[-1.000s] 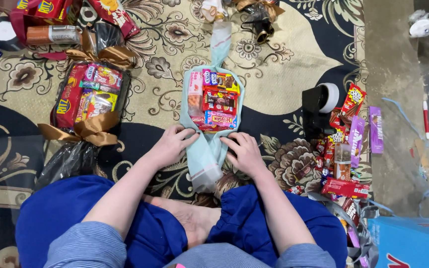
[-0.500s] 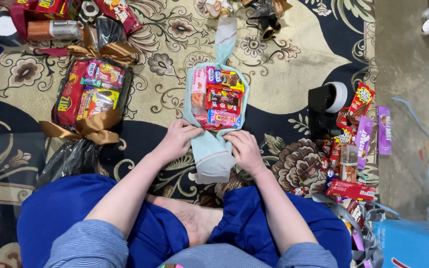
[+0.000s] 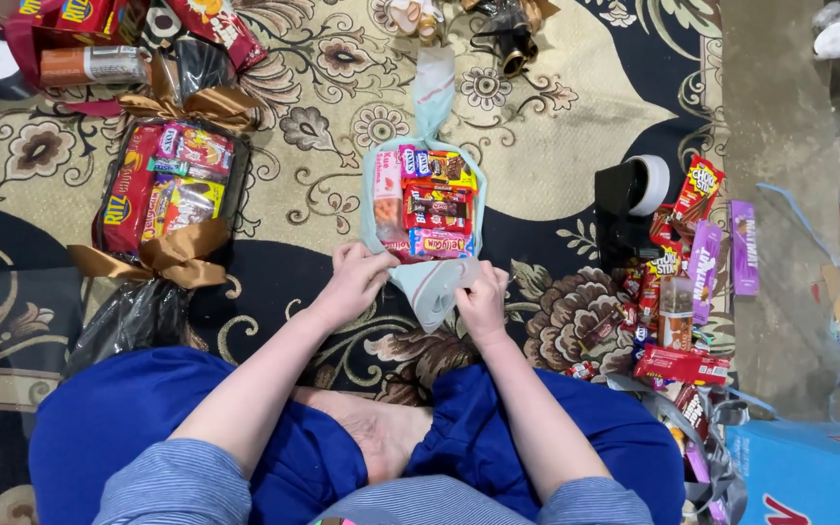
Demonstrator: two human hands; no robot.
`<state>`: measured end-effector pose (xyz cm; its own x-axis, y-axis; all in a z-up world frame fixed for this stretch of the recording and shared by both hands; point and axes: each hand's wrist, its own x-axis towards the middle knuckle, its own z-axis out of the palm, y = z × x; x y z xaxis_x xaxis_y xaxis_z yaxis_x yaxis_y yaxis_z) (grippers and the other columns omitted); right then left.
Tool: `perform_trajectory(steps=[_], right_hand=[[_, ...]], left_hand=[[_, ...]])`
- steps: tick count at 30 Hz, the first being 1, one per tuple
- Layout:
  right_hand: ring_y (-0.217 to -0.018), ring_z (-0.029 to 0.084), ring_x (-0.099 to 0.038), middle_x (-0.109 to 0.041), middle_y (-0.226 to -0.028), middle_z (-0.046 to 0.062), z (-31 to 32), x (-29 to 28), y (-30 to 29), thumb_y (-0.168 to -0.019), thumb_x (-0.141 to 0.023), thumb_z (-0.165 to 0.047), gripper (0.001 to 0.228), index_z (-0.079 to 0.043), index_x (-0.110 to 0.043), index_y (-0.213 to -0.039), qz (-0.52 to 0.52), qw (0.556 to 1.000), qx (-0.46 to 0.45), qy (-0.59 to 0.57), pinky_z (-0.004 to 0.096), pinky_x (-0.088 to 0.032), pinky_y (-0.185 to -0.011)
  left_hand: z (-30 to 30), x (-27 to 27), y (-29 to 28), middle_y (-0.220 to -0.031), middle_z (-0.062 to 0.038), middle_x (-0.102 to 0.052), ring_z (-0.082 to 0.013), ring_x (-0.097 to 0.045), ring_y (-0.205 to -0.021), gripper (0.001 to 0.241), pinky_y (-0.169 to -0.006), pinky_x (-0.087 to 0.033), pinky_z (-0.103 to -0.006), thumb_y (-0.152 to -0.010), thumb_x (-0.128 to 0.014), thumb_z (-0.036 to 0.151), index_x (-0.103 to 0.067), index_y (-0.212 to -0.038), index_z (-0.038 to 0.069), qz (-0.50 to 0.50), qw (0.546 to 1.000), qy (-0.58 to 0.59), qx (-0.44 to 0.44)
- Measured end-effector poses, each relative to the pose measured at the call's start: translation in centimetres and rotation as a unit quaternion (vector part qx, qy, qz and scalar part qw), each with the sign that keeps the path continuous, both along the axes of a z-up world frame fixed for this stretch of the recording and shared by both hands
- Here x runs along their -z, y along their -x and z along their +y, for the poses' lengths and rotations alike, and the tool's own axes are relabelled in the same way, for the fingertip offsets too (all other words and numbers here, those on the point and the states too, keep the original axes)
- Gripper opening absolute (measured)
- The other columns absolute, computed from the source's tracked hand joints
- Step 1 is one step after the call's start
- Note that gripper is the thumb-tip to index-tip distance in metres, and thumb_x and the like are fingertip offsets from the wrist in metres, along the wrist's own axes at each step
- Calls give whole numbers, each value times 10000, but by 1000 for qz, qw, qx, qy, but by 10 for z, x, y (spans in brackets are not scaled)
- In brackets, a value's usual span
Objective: Arranging snacks on wrapping paper and securing them inside a plastic sleeve to create a gift bouquet.
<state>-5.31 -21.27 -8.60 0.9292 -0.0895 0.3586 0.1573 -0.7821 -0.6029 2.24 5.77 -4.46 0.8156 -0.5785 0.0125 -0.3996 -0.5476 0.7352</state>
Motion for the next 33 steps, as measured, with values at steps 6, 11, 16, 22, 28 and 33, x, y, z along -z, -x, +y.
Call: perform_trajectory(steps=[6,11,16,22,28,33], right_hand=[[-1076,307,-548,-537,-1124,1,26,-17,10,-595,-668,-58,488,-217,-656,-1056,95,977,134,-137,410,-379,-1083],[-914,341,-612,-580,-950,102,15,-5,10,-933,-434,-655,598,-100,-649,-1001,-26,995,15,-92,389,-488,-873],[-653,340,-614,-520,-608,62,-8,21,18,-883,-690,-121,280,-110,-551,-639,-15,999,-13,40,391,-542,-638],[-775,306,-666,-565,-743,39,0,-22,16,-836,-792,-151,228,-127,-567,-804,-11,992,-126,-10,367,-566,-688],[-901,347,-664,-599,-850,96,6,-19,13,-830,-828,-136,225,-52,-629,-891,-5,991,-115,-69,411,-571,-808],[-1092,245,-696,-746,-1030,83,6,-21,16,-866,-778,-43,169,-52,-715,-1022,104,967,-66,-223,427,-538,-981]], left_hand=[[-7,-16,2,-875,80,-606,-152,-492,-976,120,-1136,-223,-495,-1019,-577,251,-625,-1099,327,-31,999,-5,34],[-11,-34,5,-920,71,-617,-168,-477,-974,78,-1140,-229,-519,-1044,-521,270,-597,-1058,271,-83,995,-21,60],[-13,-31,6,-963,44,-627,-178,-493,-984,126,-1144,-228,-535,-1038,-524,250,-586,-1147,258,-110,992,-25,60],[-17,-32,8,-993,19,-633,-203,-482,-984,208,-1129,-232,-542,-1029,-522,242,-596,-1224,246,-99,993,-26,51],[-22,-38,10,-982,48,-596,-192,-451,-969,215,-1134,-210,-538,-1053,-474,283,-618,-1212,272,-109,993,-28,46],[-30,-37,14,-982,77,-576,-175,-455,-981,222,-1165,-187,-583,-1065,-434,328,-621,-1184,326,-120,991,-53,31]])
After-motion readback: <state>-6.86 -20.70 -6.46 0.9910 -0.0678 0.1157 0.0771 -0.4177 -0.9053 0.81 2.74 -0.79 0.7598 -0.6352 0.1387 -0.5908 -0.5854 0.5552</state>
